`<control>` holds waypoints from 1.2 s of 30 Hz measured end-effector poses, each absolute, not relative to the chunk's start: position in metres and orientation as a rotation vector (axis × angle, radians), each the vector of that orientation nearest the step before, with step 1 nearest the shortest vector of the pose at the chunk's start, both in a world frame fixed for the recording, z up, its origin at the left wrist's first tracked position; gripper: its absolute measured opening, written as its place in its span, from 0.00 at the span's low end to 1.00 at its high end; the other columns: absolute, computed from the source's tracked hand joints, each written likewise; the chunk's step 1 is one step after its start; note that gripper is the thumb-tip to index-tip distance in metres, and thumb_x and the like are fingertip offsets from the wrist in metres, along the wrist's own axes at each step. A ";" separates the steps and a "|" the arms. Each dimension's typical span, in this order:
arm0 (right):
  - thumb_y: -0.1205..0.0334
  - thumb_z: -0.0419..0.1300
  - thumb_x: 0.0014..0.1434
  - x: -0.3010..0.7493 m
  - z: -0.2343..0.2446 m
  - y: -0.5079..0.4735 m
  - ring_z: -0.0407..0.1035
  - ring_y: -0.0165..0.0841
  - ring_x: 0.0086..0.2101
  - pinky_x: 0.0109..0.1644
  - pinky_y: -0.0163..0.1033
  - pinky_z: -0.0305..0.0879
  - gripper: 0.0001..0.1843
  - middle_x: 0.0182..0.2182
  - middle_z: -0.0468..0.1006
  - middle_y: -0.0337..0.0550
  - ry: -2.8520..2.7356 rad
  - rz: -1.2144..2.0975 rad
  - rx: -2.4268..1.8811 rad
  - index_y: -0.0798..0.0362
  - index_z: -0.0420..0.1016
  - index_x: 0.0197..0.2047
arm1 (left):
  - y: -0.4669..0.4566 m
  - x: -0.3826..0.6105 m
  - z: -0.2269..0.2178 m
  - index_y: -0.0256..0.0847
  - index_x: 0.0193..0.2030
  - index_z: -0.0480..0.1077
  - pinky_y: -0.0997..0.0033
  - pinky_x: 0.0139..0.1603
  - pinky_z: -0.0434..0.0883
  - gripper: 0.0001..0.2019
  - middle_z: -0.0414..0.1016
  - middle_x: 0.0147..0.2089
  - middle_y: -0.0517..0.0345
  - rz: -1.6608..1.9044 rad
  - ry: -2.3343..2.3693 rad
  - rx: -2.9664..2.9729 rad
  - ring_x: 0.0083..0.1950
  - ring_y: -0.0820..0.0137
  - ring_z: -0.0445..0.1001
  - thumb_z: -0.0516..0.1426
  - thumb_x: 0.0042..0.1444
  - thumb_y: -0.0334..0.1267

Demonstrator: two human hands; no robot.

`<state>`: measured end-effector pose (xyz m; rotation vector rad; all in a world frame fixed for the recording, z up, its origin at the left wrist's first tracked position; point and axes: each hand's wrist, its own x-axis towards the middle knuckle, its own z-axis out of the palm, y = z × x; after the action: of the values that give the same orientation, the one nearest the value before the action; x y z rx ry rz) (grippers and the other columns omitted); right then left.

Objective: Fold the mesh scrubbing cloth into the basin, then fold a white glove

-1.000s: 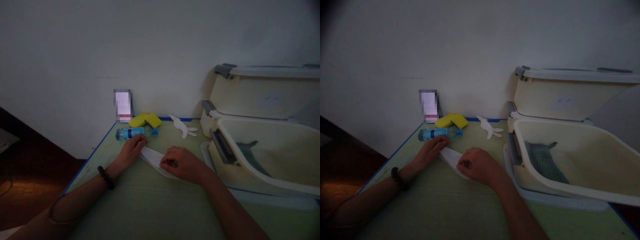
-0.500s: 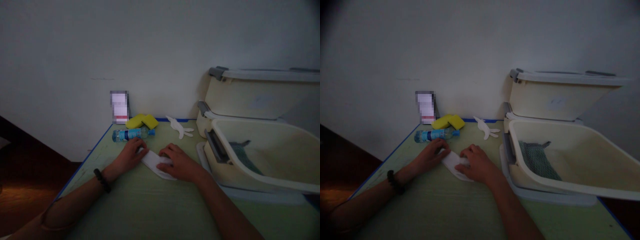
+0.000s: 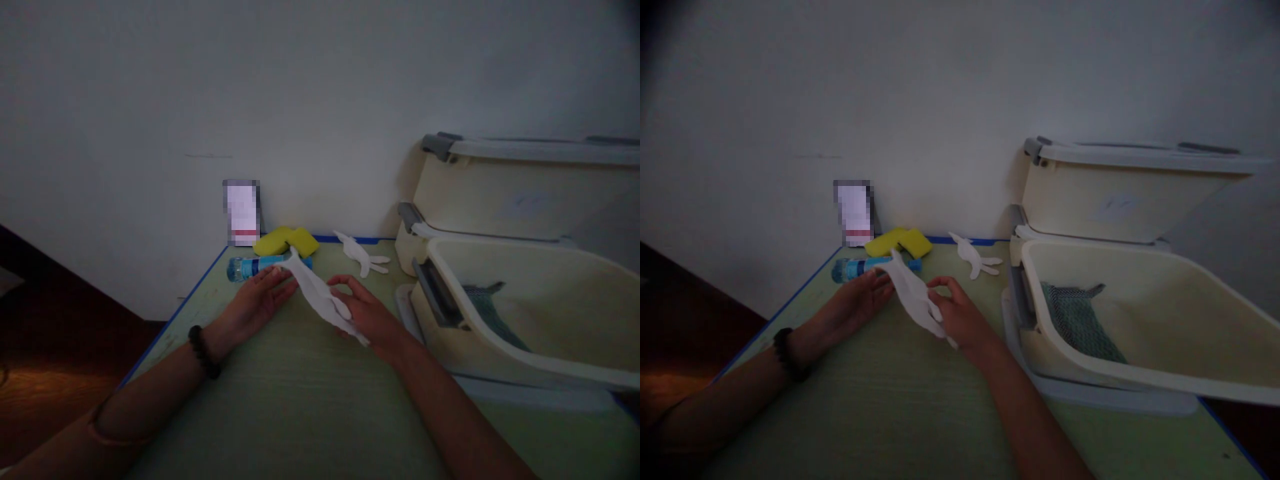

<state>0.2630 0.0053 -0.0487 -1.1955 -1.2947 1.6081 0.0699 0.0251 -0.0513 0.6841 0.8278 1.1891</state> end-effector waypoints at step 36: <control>0.65 0.55 0.45 0.260 -0.040 0.003 0.65 0.29 0.26 0.30 0.35 0.62 0.06 0.23 0.70 0.35 -1.215 1.486 -1.086 0.52 0.66 0.31 | 0.017 0.075 -0.053 0.38 0.39 0.69 0.64 0.44 0.68 0.12 0.75 0.39 0.54 0.974 0.755 0.777 0.42 0.65 0.72 0.50 0.47 0.31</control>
<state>0.2604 0.0032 -0.0400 -1.0856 -1.2146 1.4860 0.0754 0.0173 -0.0530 0.7770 0.7550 0.9737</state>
